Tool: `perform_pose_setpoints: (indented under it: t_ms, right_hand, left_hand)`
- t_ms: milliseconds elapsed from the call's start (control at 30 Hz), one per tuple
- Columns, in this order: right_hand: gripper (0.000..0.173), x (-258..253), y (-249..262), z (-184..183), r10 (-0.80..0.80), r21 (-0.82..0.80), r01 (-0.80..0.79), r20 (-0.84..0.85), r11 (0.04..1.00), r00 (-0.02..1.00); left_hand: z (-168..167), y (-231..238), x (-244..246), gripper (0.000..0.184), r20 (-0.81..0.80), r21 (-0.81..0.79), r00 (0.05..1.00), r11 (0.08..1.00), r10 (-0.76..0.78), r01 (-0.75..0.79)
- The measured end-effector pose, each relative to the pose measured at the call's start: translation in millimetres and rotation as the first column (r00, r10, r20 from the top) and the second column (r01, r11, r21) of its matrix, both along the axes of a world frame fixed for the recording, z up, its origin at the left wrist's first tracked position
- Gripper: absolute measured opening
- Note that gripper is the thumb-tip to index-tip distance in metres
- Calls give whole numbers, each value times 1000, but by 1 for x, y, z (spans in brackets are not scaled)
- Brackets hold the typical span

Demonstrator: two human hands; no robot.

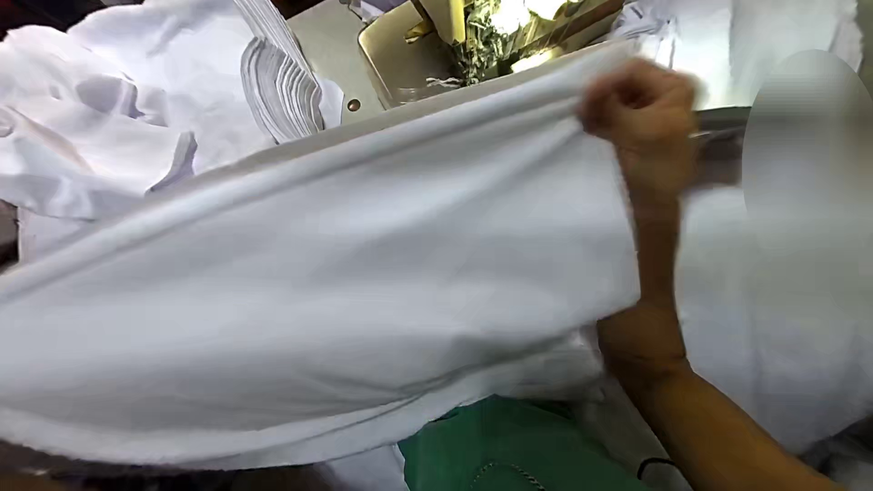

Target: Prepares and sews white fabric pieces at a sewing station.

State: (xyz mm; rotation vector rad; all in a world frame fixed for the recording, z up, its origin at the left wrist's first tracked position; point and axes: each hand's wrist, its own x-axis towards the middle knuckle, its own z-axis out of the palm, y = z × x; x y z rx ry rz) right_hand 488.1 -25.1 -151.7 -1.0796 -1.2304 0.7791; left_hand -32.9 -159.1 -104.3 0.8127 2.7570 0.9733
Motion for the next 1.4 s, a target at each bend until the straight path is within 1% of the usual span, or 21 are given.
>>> perform_pose_setpoints:
  t_ms: [33, 67, 100, 167, 233, 267, 300, 367, 433, 467, 533, 600, 667, 733, 800, 867, 933, 1033, 1133, 1200, 1400]
  right_hand:
    - [9, -13, 20, -17, 17, -75, -20, -32, 997, 999]
    - [8, -23, 35, -36, 34, -131, -43, -69, 990, 997]
    - [10, -31, 44, -50, 48, -168, -62, -90, 984, 995]
    - [10, -42, 49, -65, 50, -193, -70, -107, 979, 993]
    - [8, -44, 44, -67, 46, -170, -64, -111, 983, 993]
    - [7, -44, 43, -67, 44, -143, -59, -109, 988, 993]
    - [6, -44, 42, -65, 42, -111, -54, -107, 992, 993]
    - [7, -43, 38, -61, 39, -62, -46, -100, 997, 994]
    - [9, -42, 33, -56, 39, -27, -42, -89, 999, 995]
    - [9, -41, 29, -52, 38, -5, -39, -81, 999, 996]
    - [9, -36, 23, -45, 42, 49, -39, -55, 998, 998]
    - [9, -30, 16, -38, 46, 108, -42, -33, 993, 998]
    - [9, -24, 12, -37, 46, 163, -42, -22, 986, 999]
    - [9, -18, 11, -39, 45, 179, -43, -6, 983, 999]
    - [9, -15, 10, -42, 44, 165, -44, 4, 985, 999]
    - [9, -15, 10, -47, 37, 153, -38, 7, 988, 999]
    - [9, -17, 10, -50, 32, 143, -32, 5, 989, 999]
    - [10, -18, 10, -53, 27, 134, -27, 3, 991, 1000]
    - [10, -18, 14, -55, 17, 126, -18, 6, 992, 1000]
    - [10, -18, 18, -57, 11, 125, -11, 4, 992, 1000]
    - [10, -25, 25, -64, -51, 72, 51, -8, 996, 999]
  left_hand:
    - [-22, 16, -51, 22, -110, -100, 987, 989, -121, 110]
    - [-48, 20, -112, 38, -265, -171, 876, 913, -404, 369]
    - [-54, 38, -128, 54, -269, -250, 877, 909, -397, 335]
    - [-40, 63, -97, 66, -244, -281, 931, 938, -272, 201]
    - [-20, 64, -44, 58, -265, -176, 910, 944, -319, 280]
    - [-13, 67, -22, 54, -317, -118, 854, 910, -413, 397]
    - [-11, 74, -4, 49, -378, -58, 741, 813, -556, 580]
    - [-11, 97, 49, 40, -462, 43, 455, 493, -761, 869]
    - [-14, 118, 142, 32, -491, 133, 250, 212, -835, 968]
    - [-17, 128, 182, 30, -475, 147, 168, 110, -864, 983]
    - [-27, 154, 239, 37, -417, 139, 31, -30, -908, 990]
    - [-34, 179, 272, 54, -341, 82, -80, -114, -937, 990]
    - [-35, 192, 292, 52, -284, 93, -137, -170, -949, 981]
    - [-30, 196, 301, 32, -206, 220, -131, -177, -970, 959]
    - [-24, 195, 303, 22, -107, 320, -81, -111, -991, 941]
    - [-21, 193, 305, 18, -107, 289, 1, -31, -994, 957]
    - [-22, 189, 308, 14, -190, 232, 58, 13, -980, 973]
    - [-25, 185, 313, 12, -273, 182, 113, 64, -955, 981]
    - [-30, 186, 313, 15, -227, 176, 100, 60, -969, 983]
    - [-33, 186, 312, 13, -170, 218, 87, 49, -982, 975]
    - [-64, 189, 313, 14, -151, 370, 169, 103, -974, 923]
